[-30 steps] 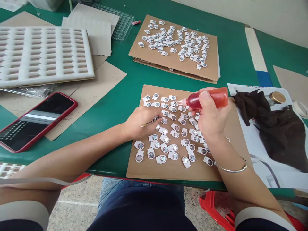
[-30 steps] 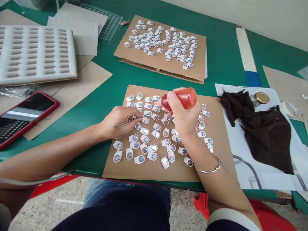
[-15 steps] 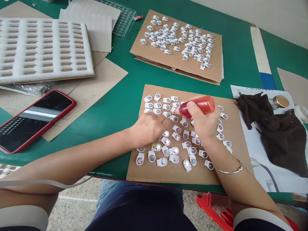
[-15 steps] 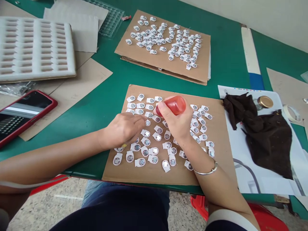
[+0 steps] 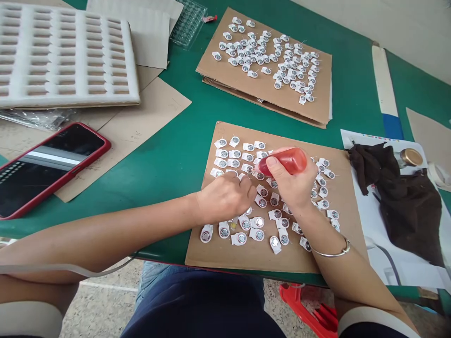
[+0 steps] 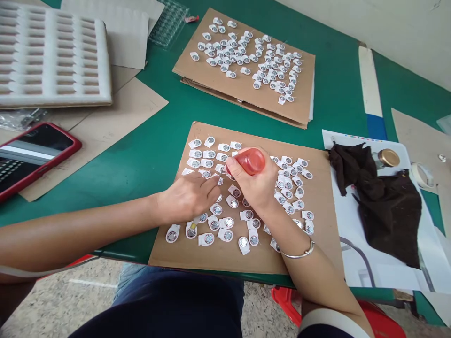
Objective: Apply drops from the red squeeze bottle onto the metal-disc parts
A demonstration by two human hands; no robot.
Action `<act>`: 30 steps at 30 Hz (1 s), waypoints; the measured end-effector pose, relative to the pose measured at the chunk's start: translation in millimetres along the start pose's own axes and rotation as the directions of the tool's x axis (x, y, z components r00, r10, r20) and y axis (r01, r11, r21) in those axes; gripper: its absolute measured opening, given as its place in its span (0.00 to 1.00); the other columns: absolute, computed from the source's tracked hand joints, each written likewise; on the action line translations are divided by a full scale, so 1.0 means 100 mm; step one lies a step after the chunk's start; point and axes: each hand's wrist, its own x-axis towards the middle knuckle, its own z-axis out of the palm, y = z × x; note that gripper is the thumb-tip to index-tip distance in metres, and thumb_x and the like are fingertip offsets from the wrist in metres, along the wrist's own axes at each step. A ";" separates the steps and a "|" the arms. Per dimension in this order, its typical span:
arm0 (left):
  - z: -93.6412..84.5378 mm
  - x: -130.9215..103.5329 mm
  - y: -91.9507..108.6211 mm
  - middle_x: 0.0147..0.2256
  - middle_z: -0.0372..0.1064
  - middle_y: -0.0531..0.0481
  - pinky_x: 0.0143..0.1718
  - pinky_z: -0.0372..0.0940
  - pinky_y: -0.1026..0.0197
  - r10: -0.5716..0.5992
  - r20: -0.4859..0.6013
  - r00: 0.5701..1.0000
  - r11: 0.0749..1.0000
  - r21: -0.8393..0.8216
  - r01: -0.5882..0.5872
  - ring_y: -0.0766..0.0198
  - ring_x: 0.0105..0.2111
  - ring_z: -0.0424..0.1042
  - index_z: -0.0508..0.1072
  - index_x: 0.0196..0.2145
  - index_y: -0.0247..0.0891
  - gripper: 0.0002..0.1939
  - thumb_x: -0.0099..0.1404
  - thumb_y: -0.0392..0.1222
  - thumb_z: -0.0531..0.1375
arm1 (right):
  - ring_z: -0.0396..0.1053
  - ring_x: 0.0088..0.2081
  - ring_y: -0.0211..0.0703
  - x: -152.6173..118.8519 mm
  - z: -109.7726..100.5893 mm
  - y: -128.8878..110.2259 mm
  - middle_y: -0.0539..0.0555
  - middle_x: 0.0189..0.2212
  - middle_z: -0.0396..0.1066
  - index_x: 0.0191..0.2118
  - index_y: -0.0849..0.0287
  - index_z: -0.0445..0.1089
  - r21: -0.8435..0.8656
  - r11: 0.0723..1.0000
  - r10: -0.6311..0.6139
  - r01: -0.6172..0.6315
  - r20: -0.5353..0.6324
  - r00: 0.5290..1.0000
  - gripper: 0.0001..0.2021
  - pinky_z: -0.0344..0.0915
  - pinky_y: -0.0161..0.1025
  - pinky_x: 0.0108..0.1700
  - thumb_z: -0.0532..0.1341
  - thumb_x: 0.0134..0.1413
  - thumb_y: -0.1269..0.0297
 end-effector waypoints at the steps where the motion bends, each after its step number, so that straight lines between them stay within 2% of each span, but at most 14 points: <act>1: 0.00 0.00 0.00 0.21 0.67 0.48 0.17 0.56 0.60 0.000 -0.007 1.000 1.000 0.003 0.000 0.64 0.16 0.63 0.63 0.24 0.36 0.10 0.61 0.27 0.49 | 0.70 0.31 0.37 0.00 0.00 0.00 0.50 0.28 0.72 0.31 0.58 0.70 0.000 1.000 -0.004 0.004 0.002 1.000 0.11 0.69 0.39 0.35 0.65 0.45 0.57; 8: 0.01 0.00 0.00 0.22 0.68 0.47 0.17 0.57 0.61 -0.008 -0.018 1.000 1.000 0.000 0.008 0.65 0.16 0.63 0.63 0.24 0.35 0.09 0.58 0.26 0.50 | 0.70 0.32 0.38 0.00 0.01 0.02 0.50 0.28 0.72 0.31 0.58 0.70 -0.061 0.998 -0.032 0.033 0.008 0.999 0.10 0.69 0.39 0.36 0.65 0.46 0.56; 14: 0.00 0.01 0.00 0.23 0.68 0.45 0.16 0.58 0.60 0.002 0.030 1.000 0.999 -0.035 -0.001 0.63 0.17 0.64 0.64 0.25 0.35 0.12 0.58 0.24 0.47 | 0.70 0.32 0.39 -0.01 0.02 0.02 0.50 0.29 0.72 0.31 0.57 0.70 -0.059 0.997 -0.040 0.040 0.007 0.999 0.10 0.69 0.41 0.37 0.64 0.47 0.56; 30: -0.02 0.01 -0.01 0.22 0.67 0.47 0.16 0.56 0.59 -0.004 0.004 1.000 1.000 -0.029 0.004 0.63 0.16 0.62 0.63 0.24 0.36 0.11 0.58 0.24 0.48 | 0.70 0.32 0.39 0.00 0.04 0.02 0.51 0.27 0.72 0.30 0.57 0.69 -0.050 0.997 -0.059 0.058 -0.009 0.998 0.09 0.70 0.39 0.36 0.64 0.48 0.58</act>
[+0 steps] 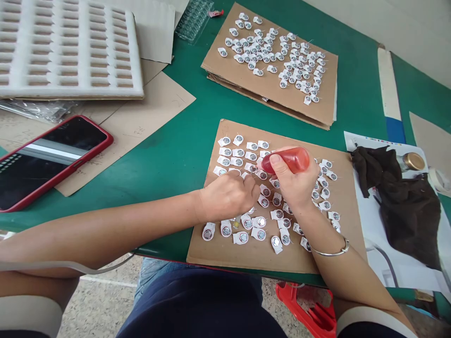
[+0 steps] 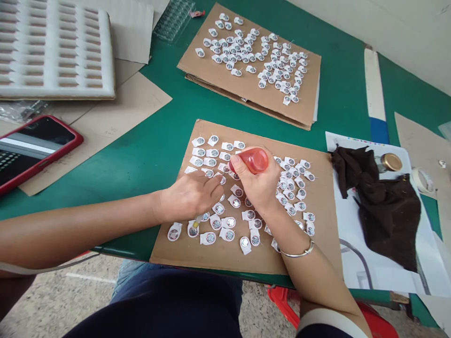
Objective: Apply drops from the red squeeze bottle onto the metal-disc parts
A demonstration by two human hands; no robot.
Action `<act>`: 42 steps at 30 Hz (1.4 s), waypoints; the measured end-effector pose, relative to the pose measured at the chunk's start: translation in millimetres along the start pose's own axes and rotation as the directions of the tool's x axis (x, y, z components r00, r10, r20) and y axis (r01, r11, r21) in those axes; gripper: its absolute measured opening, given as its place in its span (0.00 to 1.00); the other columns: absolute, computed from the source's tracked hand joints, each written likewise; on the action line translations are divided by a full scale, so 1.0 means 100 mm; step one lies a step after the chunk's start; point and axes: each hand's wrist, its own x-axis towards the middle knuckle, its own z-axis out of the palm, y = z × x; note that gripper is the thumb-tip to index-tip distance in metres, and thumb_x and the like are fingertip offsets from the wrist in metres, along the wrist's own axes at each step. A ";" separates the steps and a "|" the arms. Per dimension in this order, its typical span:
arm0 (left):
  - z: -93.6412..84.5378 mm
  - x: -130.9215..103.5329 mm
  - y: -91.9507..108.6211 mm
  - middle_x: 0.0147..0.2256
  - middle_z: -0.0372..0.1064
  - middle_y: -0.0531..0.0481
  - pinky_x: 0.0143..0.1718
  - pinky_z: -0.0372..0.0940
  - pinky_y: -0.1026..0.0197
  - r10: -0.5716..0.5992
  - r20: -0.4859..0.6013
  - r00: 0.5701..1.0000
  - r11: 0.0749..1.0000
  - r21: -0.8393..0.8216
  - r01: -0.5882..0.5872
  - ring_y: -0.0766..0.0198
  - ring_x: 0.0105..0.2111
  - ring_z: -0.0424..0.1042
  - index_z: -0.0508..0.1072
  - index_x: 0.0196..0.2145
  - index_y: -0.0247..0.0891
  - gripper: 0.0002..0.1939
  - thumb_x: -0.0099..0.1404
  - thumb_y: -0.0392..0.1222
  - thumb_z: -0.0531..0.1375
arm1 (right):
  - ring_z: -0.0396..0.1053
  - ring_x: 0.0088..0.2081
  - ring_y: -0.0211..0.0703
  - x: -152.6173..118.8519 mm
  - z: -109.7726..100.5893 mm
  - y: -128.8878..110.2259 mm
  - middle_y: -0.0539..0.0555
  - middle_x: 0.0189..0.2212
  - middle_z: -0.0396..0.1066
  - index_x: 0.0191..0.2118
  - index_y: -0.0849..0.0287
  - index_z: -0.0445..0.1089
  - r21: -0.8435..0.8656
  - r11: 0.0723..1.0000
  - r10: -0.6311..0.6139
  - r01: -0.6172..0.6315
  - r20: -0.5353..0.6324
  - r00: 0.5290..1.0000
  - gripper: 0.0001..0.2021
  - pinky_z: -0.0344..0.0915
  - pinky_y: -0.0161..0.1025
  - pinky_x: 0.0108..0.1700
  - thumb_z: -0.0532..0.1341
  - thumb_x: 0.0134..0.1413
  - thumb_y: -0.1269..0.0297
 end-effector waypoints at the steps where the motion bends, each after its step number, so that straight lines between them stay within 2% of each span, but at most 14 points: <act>1: 0.00 0.00 0.00 0.22 0.67 0.47 0.16 0.56 0.59 0.000 -0.004 1.000 1.000 0.001 0.000 0.63 0.16 0.62 0.63 0.24 0.36 0.11 0.57 0.24 0.48 | 0.70 0.32 0.39 0.00 0.00 0.01 0.51 0.28 0.72 0.30 0.57 0.69 -0.001 1.000 0.007 -0.007 -0.002 1.000 0.09 0.70 0.40 0.36 0.64 0.47 0.57; 6: 0.01 0.00 0.00 0.22 0.66 0.47 0.16 0.55 0.60 -0.007 0.012 1.000 1.000 0.005 0.007 0.64 0.15 0.62 0.62 0.23 0.36 0.11 0.57 0.25 0.48 | 0.71 0.31 0.40 -0.01 0.00 0.05 0.51 0.30 0.72 0.33 0.57 0.70 0.016 0.997 0.076 -0.076 0.011 0.997 0.11 0.72 0.44 0.40 0.64 0.47 0.55; 11: 0.00 0.00 -0.01 0.22 0.66 0.47 0.16 0.55 0.60 -0.005 0.036 0.999 1.000 -0.029 0.006 0.65 0.16 0.61 0.63 0.24 0.35 0.11 0.57 0.24 0.48 | 0.71 0.32 0.41 0.01 -0.02 0.07 0.52 0.30 0.72 0.32 0.56 0.70 -0.016 0.999 0.046 -0.046 0.003 0.999 0.10 0.72 0.45 0.40 0.64 0.47 0.55; 15: 0.00 -0.01 -0.03 0.23 0.66 0.45 0.16 0.54 0.59 -0.005 0.054 0.999 0.997 -0.075 0.009 0.64 0.16 0.61 0.65 0.26 0.34 0.12 0.58 0.25 0.46 | 0.72 0.34 0.43 0.01 -0.01 0.09 0.52 0.30 0.72 0.33 0.55 0.69 0.013 0.996 0.083 -0.084 0.031 0.996 0.12 0.72 0.46 0.40 0.63 0.48 0.53; 23: 0.01 -0.01 -0.05 0.23 0.66 0.47 0.17 0.57 0.58 0.007 0.007 1.000 0.999 -0.050 -0.007 0.63 0.16 0.62 0.63 0.24 0.35 0.09 0.55 0.25 0.49 | 0.71 0.31 0.42 0.03 -0.03 0.08 0.52 0.29 0.72 0.32 0.56 0.69 -0.016 0.998 0.061 -0.061 -0.001 0.998 0.11 0.72 0.46 0.39 0.63 0.48 0.53; 31: 0.01 0.01 -0.07 0.24 0.67 0.47 0.17 0.57 0.59 -0.015 -0.008 1.000 0.997 -0.074 0.014 0.64 0.18 0.62 0.64 0.25 0.35 0.09 0.57 0.27 0.48 | 0.71 0.31 0.42 0.03 -0.06 0.09 0.51 0.28 0.71 0.32 0.55 0.68 -0.039 0.997 0.064 -0.063 0.039 0.997 0.12 0.71 0.45 0.37 0.64 0.47 0.52; 33: 0.00 0.02 -0.09 0.25 0.68 0.47 0.18 0.57 0.60 -0.045 0.027 0.999 0.992 -0.115 0.047 0.65 0.19 0.63 0.66 0.26 0.34 0.09 0.57 0.28 0.48 | 0.70 0.31 0.42 0.03 -0.06 0.09 0.51 0.28 0.71 0.32 0.55 0.68 -0.035 0.997 0.066 -0.064 0.052 0.996 0.13 0.71 0.45 0.37 0.64 0.47 0.52; 37: -0.04 0.04 -0.16 0.25 0.68 0.48 0.20 0.57 0.61 -0.126 0.178 0.976 0.964 -0.212 0.163 0.65 0.20 0.66 0.68 0.28 0.33 0.08 0.56 0.29 0.49 | 0.70 0.31 0.41 0.02 -0.05 0.07 0.51 0.28 0.71 0.32 0.56 0.69 -0.046 0.998 0.055 -0.053 0.039 0.998 0.13 0.70 0.45 0.37 0.64 0.46 0.52; 42: -0.10 0.15 -0.36 0.25 0.70 0.50 0.23 0.58 0.64 -0.255 0.279 0.926 0.853 -0.385 0.351 0.64 0.25 0.69 0.71 0.28 0.34 0.07 0.55 0.33 0.53 | 0.70 0.32 0.42 0.06 -0.09 0.06 0.52 0.29 0.71 0.30 0.56 0.68 -0.049 0.999 0.016 -0.016 -0.015 1.000 0.14 0.70 0.46 0.36 0.64 0.46 0.50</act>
